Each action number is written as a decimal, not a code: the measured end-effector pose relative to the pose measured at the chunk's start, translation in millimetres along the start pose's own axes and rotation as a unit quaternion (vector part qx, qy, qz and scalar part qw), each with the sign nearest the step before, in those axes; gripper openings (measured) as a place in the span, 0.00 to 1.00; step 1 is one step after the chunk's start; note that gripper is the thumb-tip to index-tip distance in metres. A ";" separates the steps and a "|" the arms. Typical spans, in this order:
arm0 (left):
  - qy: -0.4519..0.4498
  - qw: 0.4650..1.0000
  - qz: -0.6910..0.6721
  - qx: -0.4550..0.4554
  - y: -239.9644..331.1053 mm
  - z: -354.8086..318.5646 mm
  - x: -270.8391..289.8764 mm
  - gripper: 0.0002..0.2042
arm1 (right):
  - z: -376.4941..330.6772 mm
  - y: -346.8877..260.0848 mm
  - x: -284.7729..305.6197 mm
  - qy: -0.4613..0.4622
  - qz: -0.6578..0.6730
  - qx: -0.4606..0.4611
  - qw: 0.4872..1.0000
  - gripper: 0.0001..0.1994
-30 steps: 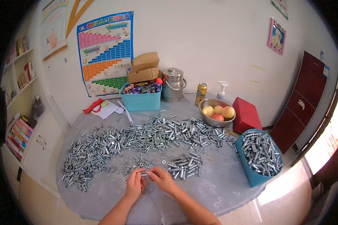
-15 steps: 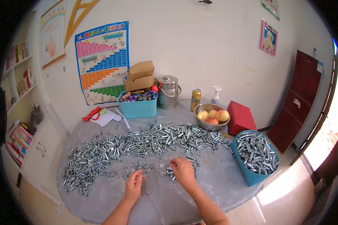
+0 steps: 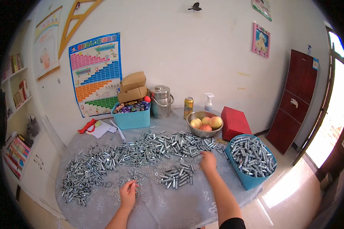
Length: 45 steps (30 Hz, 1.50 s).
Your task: The person assembles metal fasteners by hand, picking up bolts and washers from a table and screwing them together. They place the completed units into a blue container. The person then moves a bowl of fruit and a red box before walking to a kitchen area and moving a chair.
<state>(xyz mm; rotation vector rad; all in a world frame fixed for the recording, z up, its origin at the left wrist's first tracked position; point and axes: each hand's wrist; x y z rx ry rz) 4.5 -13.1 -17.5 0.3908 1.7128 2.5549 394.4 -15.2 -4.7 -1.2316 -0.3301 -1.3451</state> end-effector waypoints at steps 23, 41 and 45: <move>0.028 0.928 0.370 0.021 -25.8 76.5 78.1 0.05 | 15.3 -5.6 -20.8 -0.092 -0.055 0.115 0.988 0.09; -0.039 0.893 0.435 -0.110 -44.3 109.7 56.2 0.04 | -7.5 -18.3 -0.9 -0.089 0.149 0.034 0.984 0.15; -0.043 0.986 0.160 -0.010 2.5 82.2 32.5 0.06 | -19.5 -68.9 -7.0 -0.153 0.497 -0.024 0.854 0.12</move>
Point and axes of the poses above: each hand's wrist, its own z-axis towards the middle knuckle, its own x-axis out of the back of the hand, y = z × x, and after that the axes turned 7 degrees about -y, right-handed
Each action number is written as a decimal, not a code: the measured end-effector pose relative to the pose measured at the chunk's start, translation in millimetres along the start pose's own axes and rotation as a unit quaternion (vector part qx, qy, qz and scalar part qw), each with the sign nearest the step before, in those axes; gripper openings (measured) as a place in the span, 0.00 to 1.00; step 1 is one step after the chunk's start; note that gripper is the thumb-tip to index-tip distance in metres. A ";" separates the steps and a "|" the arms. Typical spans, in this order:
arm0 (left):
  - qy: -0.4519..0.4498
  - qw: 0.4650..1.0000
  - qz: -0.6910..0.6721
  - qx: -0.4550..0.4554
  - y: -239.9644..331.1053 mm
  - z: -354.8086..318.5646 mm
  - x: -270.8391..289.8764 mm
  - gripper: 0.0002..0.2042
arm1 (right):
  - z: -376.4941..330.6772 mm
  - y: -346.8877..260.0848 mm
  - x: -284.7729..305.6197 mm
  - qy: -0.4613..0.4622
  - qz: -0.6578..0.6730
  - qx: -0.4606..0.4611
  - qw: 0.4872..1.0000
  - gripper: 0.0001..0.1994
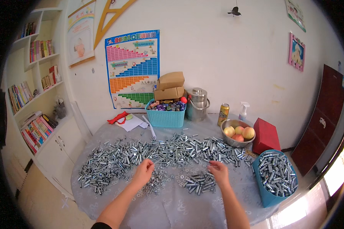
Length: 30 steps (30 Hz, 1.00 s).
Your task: The person assembles metal fasteners by hand, picking up bolts and washers from a table and screwing them together. They place the completed units into a blue container. The person then moves a bowl of fruit and a red box before walking to a kitchen area and moving a chair.
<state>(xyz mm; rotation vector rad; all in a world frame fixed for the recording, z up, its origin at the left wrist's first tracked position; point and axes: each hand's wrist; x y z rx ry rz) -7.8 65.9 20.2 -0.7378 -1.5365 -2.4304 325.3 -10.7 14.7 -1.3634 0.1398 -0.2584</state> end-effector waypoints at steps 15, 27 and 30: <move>-0.060 0.935 -0.344 0.068 26.0 -64.5 -36.4 0.04 | -42.6 -20.2 -109.1 -0.095 0.272 -0.060 0.956 0.11; -0.054 0.929 -0.357 0.084 21.9 -66.7 -35.7 0.04 | -47.3 -16.8 -113.2 -0.129 0.204 -0.038 0.970 0.10; -0.043 0.923 -0.373 0.085 18.8 -66.3 -36.1 0.04 | -47.4 -18.7 -115.2 -0.133 0.208 -0.034 0.968 0.11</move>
Point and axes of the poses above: each hand's wrist, its own z-axis towards the middle knuckle, its own x-axis out of the back of the hand, y = z × x, and after that the axes turned 7 degrees about -y, right-handed
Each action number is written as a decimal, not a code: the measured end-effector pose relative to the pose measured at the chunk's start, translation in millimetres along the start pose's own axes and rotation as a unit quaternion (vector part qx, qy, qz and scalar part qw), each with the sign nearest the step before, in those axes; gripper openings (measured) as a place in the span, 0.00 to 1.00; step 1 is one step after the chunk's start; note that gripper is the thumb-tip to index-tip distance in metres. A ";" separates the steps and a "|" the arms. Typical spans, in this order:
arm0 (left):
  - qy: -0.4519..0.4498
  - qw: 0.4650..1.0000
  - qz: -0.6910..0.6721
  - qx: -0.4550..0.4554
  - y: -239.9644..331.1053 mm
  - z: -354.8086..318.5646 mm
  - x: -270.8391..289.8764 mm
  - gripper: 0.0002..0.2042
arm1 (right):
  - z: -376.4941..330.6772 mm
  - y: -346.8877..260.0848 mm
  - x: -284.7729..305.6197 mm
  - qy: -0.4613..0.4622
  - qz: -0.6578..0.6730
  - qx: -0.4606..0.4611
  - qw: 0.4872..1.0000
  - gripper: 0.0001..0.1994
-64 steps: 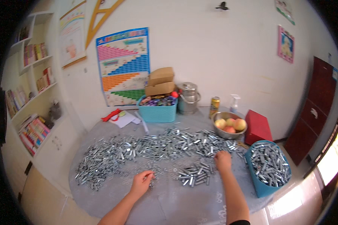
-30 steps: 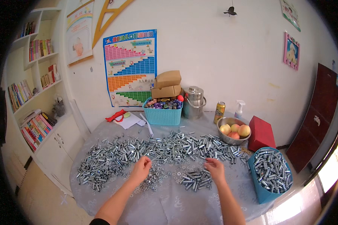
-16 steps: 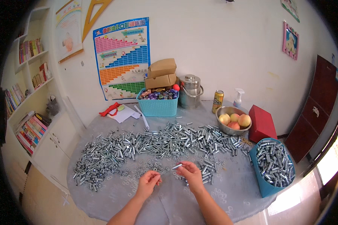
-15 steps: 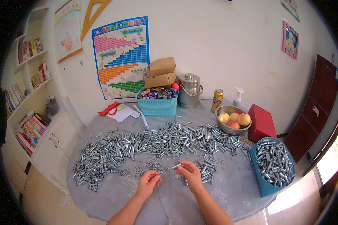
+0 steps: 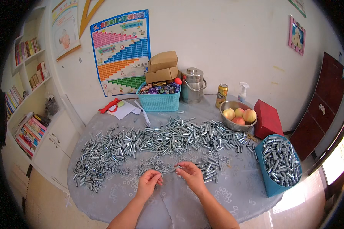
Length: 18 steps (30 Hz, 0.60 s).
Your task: The person assembles metal fasteners by hand, picking up bolts and washers from a table and screwing them together. They place the completed units into a blue container. The person then moves a bowl of fruit and a red box before walking to a kitchen area and moving a chair.
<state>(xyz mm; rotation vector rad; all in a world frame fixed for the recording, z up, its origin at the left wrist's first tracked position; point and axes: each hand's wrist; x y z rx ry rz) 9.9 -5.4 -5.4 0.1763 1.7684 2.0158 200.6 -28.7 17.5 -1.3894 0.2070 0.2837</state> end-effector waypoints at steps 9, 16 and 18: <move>0.010 0.996 -0.041 0.078 10.8 -2.9 -4.1 0.13 | -2.6 10.6 -3.6 -0.010 0.002 -0.007 1.000 0.10; 0.024 0.986 -0.081 0.145 17.1 -2.6 -7.1 0.14 | -4.6 11.3 -9.1 -0.006 -0.029 0.008 1.000 0.10; 0.015 0.986 -0.081 0.145 17.0 -3.0 -7.1 0.14 | -4.8 10.6 -8.5 -0.004 -0.027 0.010 1.000 0.10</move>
Point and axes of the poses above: each hand's wrist, its own z-axis towards the middle knuckle, its own x-axis out of the back of the hand, y = z × x, and after that the axes turned 7 degrees about -y, right-handed
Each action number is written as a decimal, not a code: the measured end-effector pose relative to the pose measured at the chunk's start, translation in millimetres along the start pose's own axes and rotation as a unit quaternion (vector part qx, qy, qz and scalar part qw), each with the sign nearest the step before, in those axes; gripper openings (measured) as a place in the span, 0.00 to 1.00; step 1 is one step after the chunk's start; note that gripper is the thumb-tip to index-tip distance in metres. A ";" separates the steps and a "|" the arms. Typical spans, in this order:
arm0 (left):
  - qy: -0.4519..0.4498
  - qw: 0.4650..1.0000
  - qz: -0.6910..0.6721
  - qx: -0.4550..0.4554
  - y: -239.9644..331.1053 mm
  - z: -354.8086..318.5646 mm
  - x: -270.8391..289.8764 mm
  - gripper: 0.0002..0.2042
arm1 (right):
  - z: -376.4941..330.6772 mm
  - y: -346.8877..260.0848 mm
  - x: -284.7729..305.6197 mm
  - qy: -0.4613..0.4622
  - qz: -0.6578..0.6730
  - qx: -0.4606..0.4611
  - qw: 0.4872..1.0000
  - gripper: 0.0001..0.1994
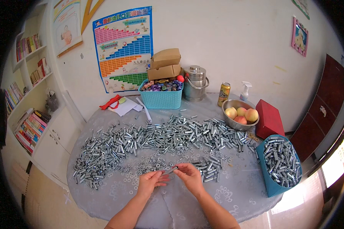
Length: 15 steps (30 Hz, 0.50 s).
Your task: The person assembles metal fasteners by hand, picking up bolts and washers from a table and screwing them together. They place the completed units into a blue container. The person then moves a bowl of fruit and a red box before walking to a kitchen area and moving a chair.
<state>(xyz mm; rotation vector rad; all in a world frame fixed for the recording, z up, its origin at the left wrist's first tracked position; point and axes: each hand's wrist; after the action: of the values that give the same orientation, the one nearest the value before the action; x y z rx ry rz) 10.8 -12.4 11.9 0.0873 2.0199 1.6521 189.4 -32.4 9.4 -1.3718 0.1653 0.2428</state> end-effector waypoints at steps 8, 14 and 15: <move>0.006 1.000 -0.018 0.003 -2.1 0.3 1.8 0.14 | -0.9 3.6 -1.6 -0.017 -0.005 0.004 1.000 0.10; -0.019 0.998 0.034 -0.048 -4.0 -1.8 -4.0 0.14 | -5.1 7.7 -9.3 -0.068 -0.083 0.015 0.994 0.10; -0.024 0.998 0.027 -0.051 -3.0 -2.9 -4.9 0.14 | -5.9 7.6 -12.4 -0.075 -0.091 0.027 0.993 0.10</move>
<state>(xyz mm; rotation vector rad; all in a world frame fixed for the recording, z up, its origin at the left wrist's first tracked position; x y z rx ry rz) 14.6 -17.5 11.2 0.1458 1.9102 1.7653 175.5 -37.8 4.3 -1.3003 -0.0783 0.1873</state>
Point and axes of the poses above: each hand's wrist, its own z-axis towards the middle knuckle, its own x-axis out of the back of the hand, y = z × x, and after that the axes turned 7 degrees about -y, right-handed
